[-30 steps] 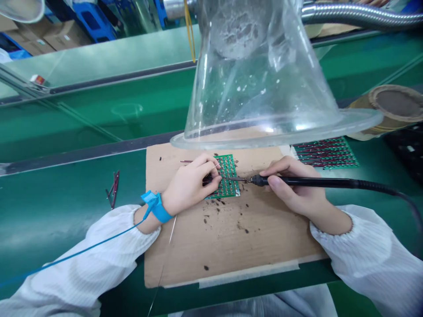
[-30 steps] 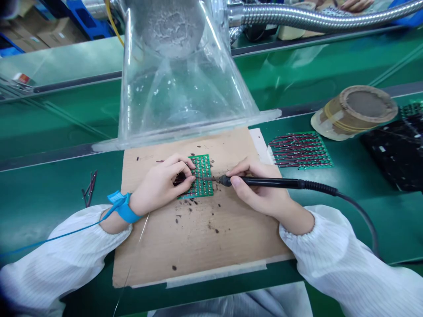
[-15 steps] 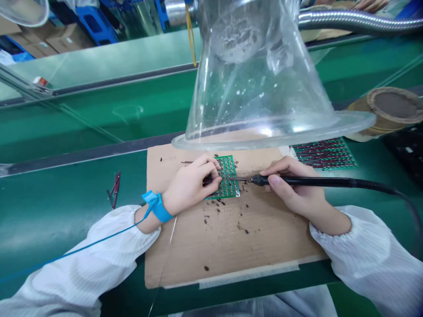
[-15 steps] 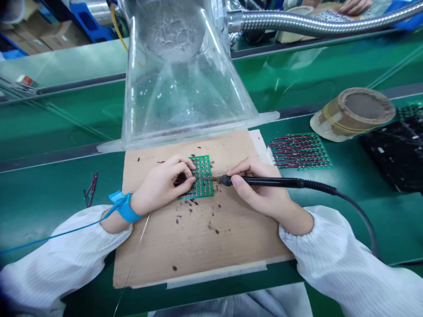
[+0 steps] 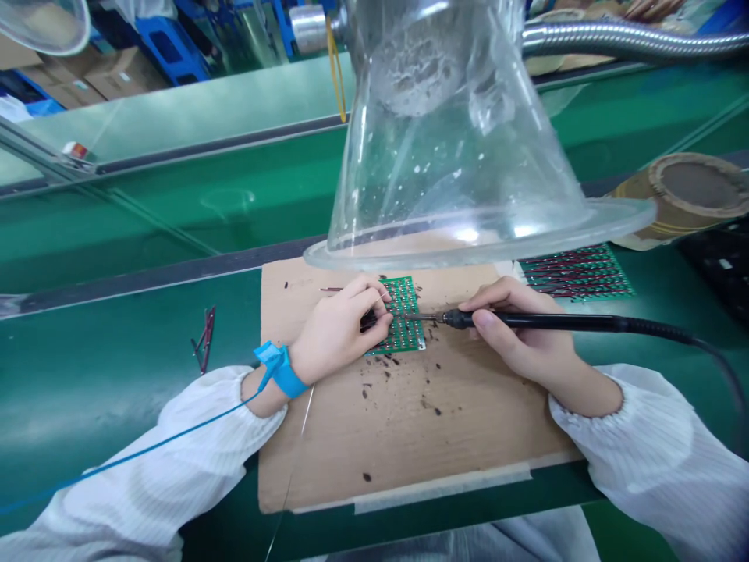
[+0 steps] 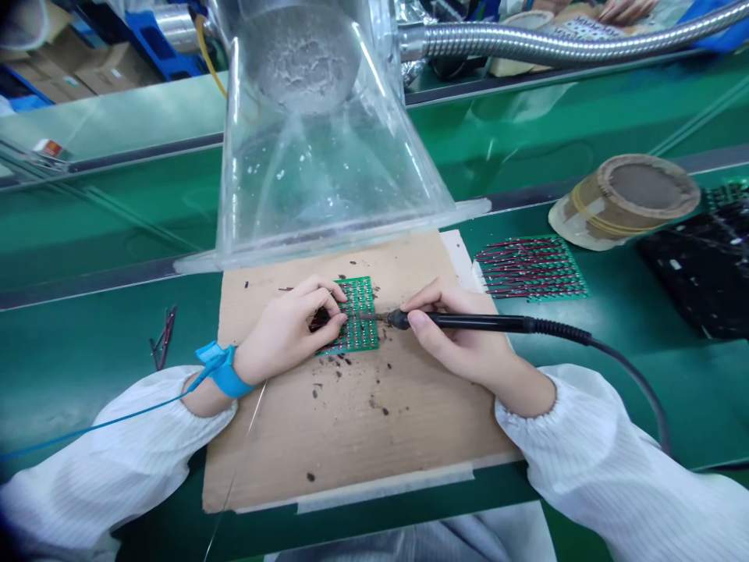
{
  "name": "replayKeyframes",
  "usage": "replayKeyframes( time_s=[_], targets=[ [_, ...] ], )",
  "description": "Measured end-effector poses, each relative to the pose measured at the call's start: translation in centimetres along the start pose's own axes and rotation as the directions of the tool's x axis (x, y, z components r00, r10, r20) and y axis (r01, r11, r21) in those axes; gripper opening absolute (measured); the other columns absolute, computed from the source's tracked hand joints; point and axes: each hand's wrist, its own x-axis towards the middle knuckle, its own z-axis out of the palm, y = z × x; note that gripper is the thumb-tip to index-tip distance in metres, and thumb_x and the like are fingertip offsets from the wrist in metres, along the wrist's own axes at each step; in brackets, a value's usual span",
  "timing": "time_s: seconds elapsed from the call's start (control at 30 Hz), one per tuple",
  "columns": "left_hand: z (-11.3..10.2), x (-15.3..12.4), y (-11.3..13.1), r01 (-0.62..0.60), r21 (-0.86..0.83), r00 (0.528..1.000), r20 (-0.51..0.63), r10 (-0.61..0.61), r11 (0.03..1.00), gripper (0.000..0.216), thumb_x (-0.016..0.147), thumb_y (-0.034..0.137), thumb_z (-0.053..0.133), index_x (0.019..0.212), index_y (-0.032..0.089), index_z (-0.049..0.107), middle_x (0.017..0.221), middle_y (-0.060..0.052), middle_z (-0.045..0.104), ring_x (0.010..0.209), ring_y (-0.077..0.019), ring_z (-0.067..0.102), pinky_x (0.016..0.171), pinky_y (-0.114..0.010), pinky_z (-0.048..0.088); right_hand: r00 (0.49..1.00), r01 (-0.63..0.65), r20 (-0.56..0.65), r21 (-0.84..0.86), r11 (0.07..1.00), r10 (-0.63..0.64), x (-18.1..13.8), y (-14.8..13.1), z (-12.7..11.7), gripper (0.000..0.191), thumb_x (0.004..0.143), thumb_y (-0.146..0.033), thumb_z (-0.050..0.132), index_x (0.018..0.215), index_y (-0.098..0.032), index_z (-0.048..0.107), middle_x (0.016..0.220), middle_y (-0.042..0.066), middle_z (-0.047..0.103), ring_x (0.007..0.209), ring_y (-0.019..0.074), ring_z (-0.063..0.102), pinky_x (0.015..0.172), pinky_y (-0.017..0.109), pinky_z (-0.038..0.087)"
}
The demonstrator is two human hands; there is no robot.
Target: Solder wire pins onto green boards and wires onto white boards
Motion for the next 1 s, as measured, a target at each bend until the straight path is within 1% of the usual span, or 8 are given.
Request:
replayKeyframes(
  time_s=[0.13,0.33,0.6,0.7,0.8,0.9,0.93,1.0],
  targets=[
    [0.1,0.0,0.1,0.014,-0.002,1.000,-0.003,-0.014,1.000,0.013,0.095,0.018,0.066,0.084,0.019,0.061,0.116,-0.003,0.069,0.091,-0.0151,0.069,0.074,-0.028,0.052,1.000,-0.008,-0.010,-0.009,1.000,0.007,0.0,-0.3,0.0,0.011,0.100,-0.036,0.065,0.097,-0.027,0.070,0.077,0.000,0.073,0.063,0.0164,0.069,0.053,0.030,0.051],
    [0.1,0.0,0.2,0.014,0.008,1.000,-0.006,-0.014,1.000,0.013,0.093,0.016,0.068,0.083,0.019,0.060,0.115,-0.002,0.068,0.088,-0.0140,0.068,0.071,-0.027,0.051,0.977,-0.116,-0.171,0.084,0.990,0.129,-0.3,-0.5,0.1,0.019,0.098,-0.049,0.065,0.093,-0.031,0.069,0.072,0.001,0.070,0.057,0.0193,0.065,0.051,0.036,0.051],
    [0.3,0.3,-0.1,-0.015,0.005,1.000,-0.001,0.015,1.000,0.013,0.092,0.013,0.068,0.083,0.019,0.059,0.114,-0.002,0.067,0.092,-0.0148,0.068,0.076,-0.027,0.053,0.971,-0.076,-0.212,0.150,0.986,0.108,0.4,0.1,0.4,0.014,0.102,-0.043,0.063,0.101,-0.029,0.067,0.068,-0.003,0.064,0.054,0.0155,0.061,0.052,0.032,0.049],
    [-0.1,0.4,0.6,-0.020,0.031,1.000,-0.006,0.020,0.999,0.007,0.093,0.018,0.070,0.090,0.019,0.064,0.119,-0.004,0.065,0.092,-0.0149,0.067,0.079,-0.029,0.055,0.986,-0.041,-0.160,0.069,0.997,0.051,0.6,0.4,0.2,0.014,0.102,-0.037,0.064,0.110,-0.027,0.069,0.070,-0.003,0.065,0.057,0.0149,0.062,0.058,0.032,0.049],
    [-1.5,-0.7,0.5,0.050,0.025,0.993,-0.109,-0.047,0.998,0.012,0.100,0.033,0.067,0.104,0.022,0.070,0.115,-0.006,0.063,0.093,-0.0161,0.066,0.082,-0.031,0.055,0.997,-0.002,-0.078,-0.134,0.991,-0.009,0.8,0.6,-0.1,0.019,0.099,-0.037,0.066,0.116,-0.029,0.073,0.073,0.000,0.069,0.067,0.0185,0.068,0.070,0.035,0.054],
    [-4.0,-4.1,-1.7,0.195,0.061,0.941,-0.295,-0.169,0.979,0.022,0.104,0.041,0.062,0.097,0.022,0.070,0.088,-0.002,0.063,0.080,-0.0156,0.062,0.075,-0.029,0.051,0.997,0.069,-0.020,-0.243,0.968,-0.076,0.8,0.5,-0.4,0.020,0.099,-0.038,0.066,0.116,-0.033,0.075,0.083,0.002,0.075,0.082,0.0223,0.075,0.079,0.036,0.059],
    [-5.0,-5.8,-2.9,0.271,0.096,0.902,-0.373,-0.217,0.958,0.024,0.104,0.042,0.061,0.093,0.021,0.069,0.083,-0.001,0.062,0.076,-0.0157,0.060,0.074,-0.029,0.049,0.996,0.086,-0.009,-0.257,0.963,-0.091,0.8,0.4,-0.5,0.020,0.100,-0.039,0.064,0.116,-0.034,0.074,0.087,0.003,0.077,0.083,0.0228,0.076,0.080,0.036,0.059],
    [-6.9,-9.5,-5.2,0.479,0.139,0.773,-0.536,-0.341,0.867,0.027,0.102,0.042,0.061,0.087,0.021,0.065,0.081,-0.001,0.063,0.073,-0.0158,0.058,0.071,-0.029,0.046,0.994,0.103,0.006,-0.290,0.951,-0.106,0.7,0.3,-0.7,0.021,0.100,-0.043,0.062,0.116,-0.036,0.073,0.094,0.003,0.080,0.082,0.0232,0.077,0.077,0.037,0.060]
  ],
)
